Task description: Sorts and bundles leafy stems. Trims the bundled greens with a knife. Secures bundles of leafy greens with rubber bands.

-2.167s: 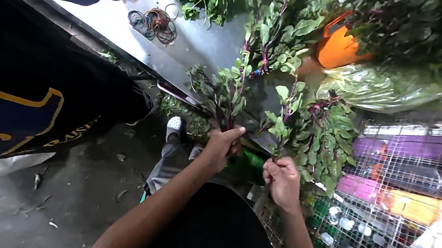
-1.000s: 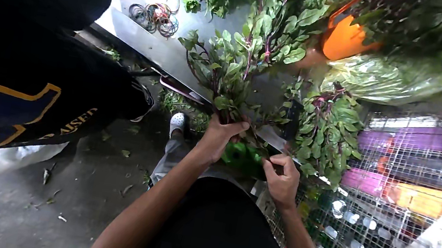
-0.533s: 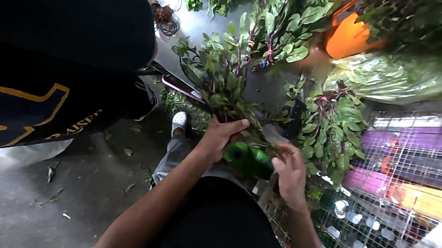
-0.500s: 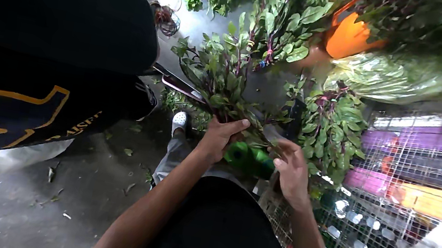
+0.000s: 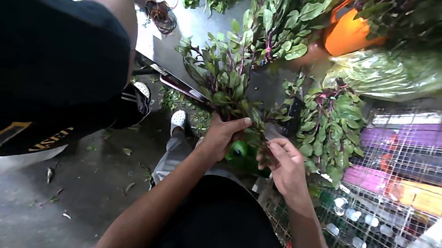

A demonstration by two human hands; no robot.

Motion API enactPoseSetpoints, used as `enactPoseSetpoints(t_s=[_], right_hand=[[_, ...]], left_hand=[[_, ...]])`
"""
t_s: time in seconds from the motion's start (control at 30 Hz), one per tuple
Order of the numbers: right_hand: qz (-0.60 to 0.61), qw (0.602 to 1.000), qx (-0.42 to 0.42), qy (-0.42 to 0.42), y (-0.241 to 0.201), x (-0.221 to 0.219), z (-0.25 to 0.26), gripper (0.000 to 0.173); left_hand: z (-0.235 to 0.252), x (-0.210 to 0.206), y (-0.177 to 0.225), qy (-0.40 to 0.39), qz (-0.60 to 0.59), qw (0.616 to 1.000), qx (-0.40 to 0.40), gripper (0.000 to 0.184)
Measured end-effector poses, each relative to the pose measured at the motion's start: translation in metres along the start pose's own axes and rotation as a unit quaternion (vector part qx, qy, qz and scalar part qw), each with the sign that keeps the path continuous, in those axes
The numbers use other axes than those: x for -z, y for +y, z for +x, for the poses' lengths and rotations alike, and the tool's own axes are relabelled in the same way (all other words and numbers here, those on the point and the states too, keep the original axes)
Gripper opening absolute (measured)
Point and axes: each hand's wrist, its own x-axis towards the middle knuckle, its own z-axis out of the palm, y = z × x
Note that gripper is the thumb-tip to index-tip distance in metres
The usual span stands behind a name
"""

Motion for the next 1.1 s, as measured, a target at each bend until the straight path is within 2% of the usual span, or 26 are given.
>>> enactPoseSetpoints(t_s=[0.07,0.13,0.2,0.33,0.43,0.5,0.6,0.67,0.77,0.83,0.93,0.97,1.03,1.07,1.1], right_hand=[[-0.011,1.0,-0.002,-0.012,0.001,0.001,0.0,0.018],[-0.044,0.998,-0.015,-0.039,-0.001,0.004,-0.001,0.03],[-0.081,0.995,-0.033,-0.045,-0.001,0.005,-0.003,0.033],[-0.122,0.991,-0.053,-0.014,-0.002,0.0,-0.007,0.026],[-0.135,0.99,-0.029,0.037,0.004,-0.008,-0.013,0.025],[-0.108,0.992,0.004,0.06,0.012,-0.011,-0.016,0.02],[-0.039,0.998,0.019,0.049,0.016,-0.012,-0.018,0.007],[-0.043,0.998,0.034,0.037,0.017,-0.009,-0.019,0.004],[-0.135,0.988,0.07,0.035,0.014,-0.005,-0.028,0.005],[-0.159,0.985,0.07,0.012,0.011,-0.003,-0.042,0.003],[-0.234,0.97,0.053,-0.042,0.013,0.003,-0.065,0.003],[-0.303,0.951,0.024,-0.063,0.012,0.009,-0.066,0.007],[-0.419,0.901,-0.046,-0.108,0.012,0.023,-0.056,0.028],[-0.432,0.896,-0.046,-0.093,0.014,0.029,-0.049,0.033],[-0.404,0.913,-0.029,-0.052,0.014,0.031,-0.042,0.034]], left_hand=[[0.002,0.0,0.0,0.001,0.003,1.0,0.001,0.022],[0.003,0.0,-0.001,0.006,0.015,1.0,0.01,0.021],[0.004,0.0,-0.002,0.022,0.028,0.999,0.021,0.019],[0.005,-0.005,0.0,0.071,0.055,0.995,0.045,0.018],[0.006,-0.008,0.0,0.095,0.057,0.993,0.049,0.019],[0.007,-0.009,-0.003,0.114,0.051,0.991,0.054,0.02],[0.01,-0.009,-0.008,0.129,0.044,0.989,0.057,0.02],[0.009,-0.009,-0.01,0.13,0.053,0.988,0.058,0.027],[0.006,-0.01,-0.012,0.139,0.07,0.987,0.049,0.043],[0.008,-0.011,-0.01,0.161,0.08,0.983,0.043,0.04],[0.014,-0.006,-0.002,0.177,0.09,0.98,0.027,0.023],[0.015,-0.004,0.0,0.172,0.091,0.981,0.023,0.021],[0.017,-0.003,0.001,0.158,0.087,0.984,0.017,0.023],[0.016,-0.003,0.0,0.148,0.086,0.985,0.018,0.022],[0.015,-0.004,0.001,0.135,0.088,0.987,0.022,0.022]])
